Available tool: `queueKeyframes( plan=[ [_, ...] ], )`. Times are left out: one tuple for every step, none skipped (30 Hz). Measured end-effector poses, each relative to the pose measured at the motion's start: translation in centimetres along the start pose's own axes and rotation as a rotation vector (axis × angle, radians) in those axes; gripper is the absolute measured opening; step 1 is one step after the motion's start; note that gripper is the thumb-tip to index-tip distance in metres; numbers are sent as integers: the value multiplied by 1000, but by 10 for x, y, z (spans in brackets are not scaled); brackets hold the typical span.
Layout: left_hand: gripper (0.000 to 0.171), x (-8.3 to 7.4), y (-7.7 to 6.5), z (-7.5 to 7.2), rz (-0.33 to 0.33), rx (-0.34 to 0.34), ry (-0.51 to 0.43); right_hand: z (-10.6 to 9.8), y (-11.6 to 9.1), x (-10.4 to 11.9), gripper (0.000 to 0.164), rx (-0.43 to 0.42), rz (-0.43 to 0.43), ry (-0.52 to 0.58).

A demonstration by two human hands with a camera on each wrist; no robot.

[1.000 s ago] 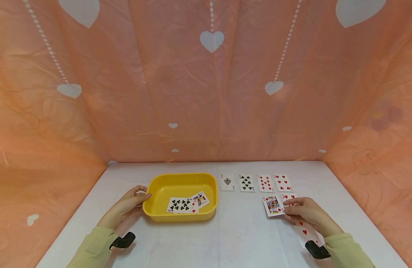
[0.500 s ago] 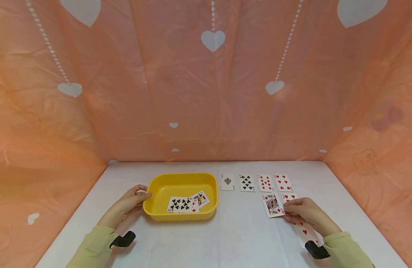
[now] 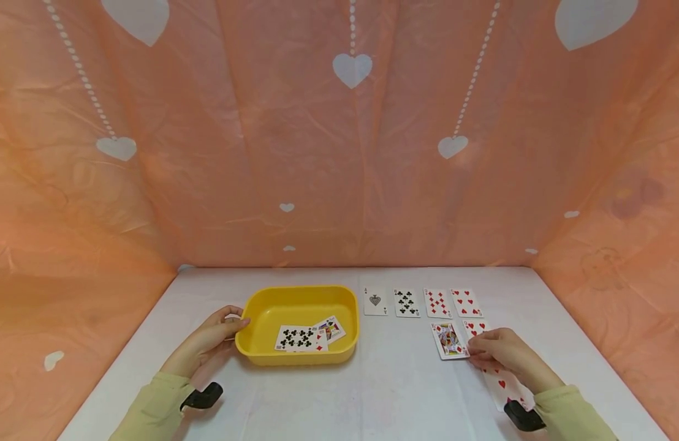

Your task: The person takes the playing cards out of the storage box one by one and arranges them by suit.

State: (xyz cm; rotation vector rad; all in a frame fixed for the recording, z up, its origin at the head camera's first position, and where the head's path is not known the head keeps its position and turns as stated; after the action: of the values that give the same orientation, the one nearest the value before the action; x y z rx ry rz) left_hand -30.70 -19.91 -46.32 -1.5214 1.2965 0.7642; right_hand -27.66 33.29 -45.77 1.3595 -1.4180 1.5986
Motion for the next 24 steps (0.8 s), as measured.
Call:
queueKeyframes(
  plan=[
    [29, 0, -1, 0, -1, -1, -1, 0, -1, 1, 33, -2, -3, -19],
    [29, 0, -1, 0, -3, -2, 2, 0, -1, 1, 34, -5, -6, -38],
    [29, 0, -1, -1, -6, -6, -1, 0, -2, 2, 34, -12, -6, -56],
    [28, 0, -2, -1, -8, -6, -1, 0, -2, 3, 34, -27, -3, -70],
    [28, 1, -2, -1, -10, -8, -2, 0, -2, 4, 34, -37, -3, -80],
    [28, 1, -2, -1, -11, -8, -1, -1, -2, 6, 35, -52, -2, -93],
    [27, 1, -2, -1, -14, -10, -2, -1, -2, 9, 35, -57, -9, -101],
    [27, 1, -2, -1, -16, -11, -2, 0, -2, 13, 36, -60, -21, -109],
    [27, 1, -3, -1, -19, -14, -5, 1, -1, 18, 37, -60, -33, -119],
    [27, 1, -3, -1, -22, -15, -2, 3, -1, 24, 38, -57, -49, -127],
    [27, 1, -3, -1, -23, -17, 1, 6, 0, 32, 39, -45, -70, -135],
    [27, 1, -3, -1, -24, -15, 5, 9, 1, 40, 40, -36, -90, -146],
    [27, 1, -3, -1, -24, -15, 6, 14, 2, 49, 41, -22, -112, -155],
    [28, 1, -3, -1, -23, -16, 6, 18, 3, 59, 41, -15, -132, -163],
    [28, 0, -4, -1, -23, -16, 8, 24, 5, 69, 41, -4, -152, -166],
    [28, 0, -4, -1, -21, -13, 9, 30, 8, 79, 41, 8, -173, -164],
    [29, -1, -4, -1, -17, -9, 9, 37, 11, 89, 42, 22, -193, -162],
    [29, -1, -4, -1, -17, -7, 6, 45, 14, 98, 42, 36, -211, -158],
    [29, -2, -4, -1, -18, -8, 4, 52, 17, 107, 41, 50, -227, -154],
    [29, -2, -4, -1, -19, -9, 4, 60, 21, 114, 41, 61, -239, -151],
    [29, -2, -4, -1, -22, -9, 6, 68, 25, 122, 41, 78, -254, -155],
    [29, -2, -4, -1, -24, -9, 8, 77, 29, 128, 41, 95, -267, -157],
    [29, -2, -3, -1, -27, -10, 11, 86, 33, 134, 41, 110, -279, -167],
    [29, -2, -3, -1, -31, -12, 14, 95, 37, 140, 41, 123, -291, -172]
  ],
)
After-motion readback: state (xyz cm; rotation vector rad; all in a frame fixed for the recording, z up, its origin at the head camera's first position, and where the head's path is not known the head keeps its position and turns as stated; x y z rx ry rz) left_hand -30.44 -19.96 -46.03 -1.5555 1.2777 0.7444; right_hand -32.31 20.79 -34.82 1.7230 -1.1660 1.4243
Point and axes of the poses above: each hand's wrist, its own y-axis towards the middle knuckle, its own z-axis out of the palm, x = y × z, the point moved 9 cm from there along y, towards the middle knuckle, and after that the axes turned 12 degrees about y, right-handed, at the moved point
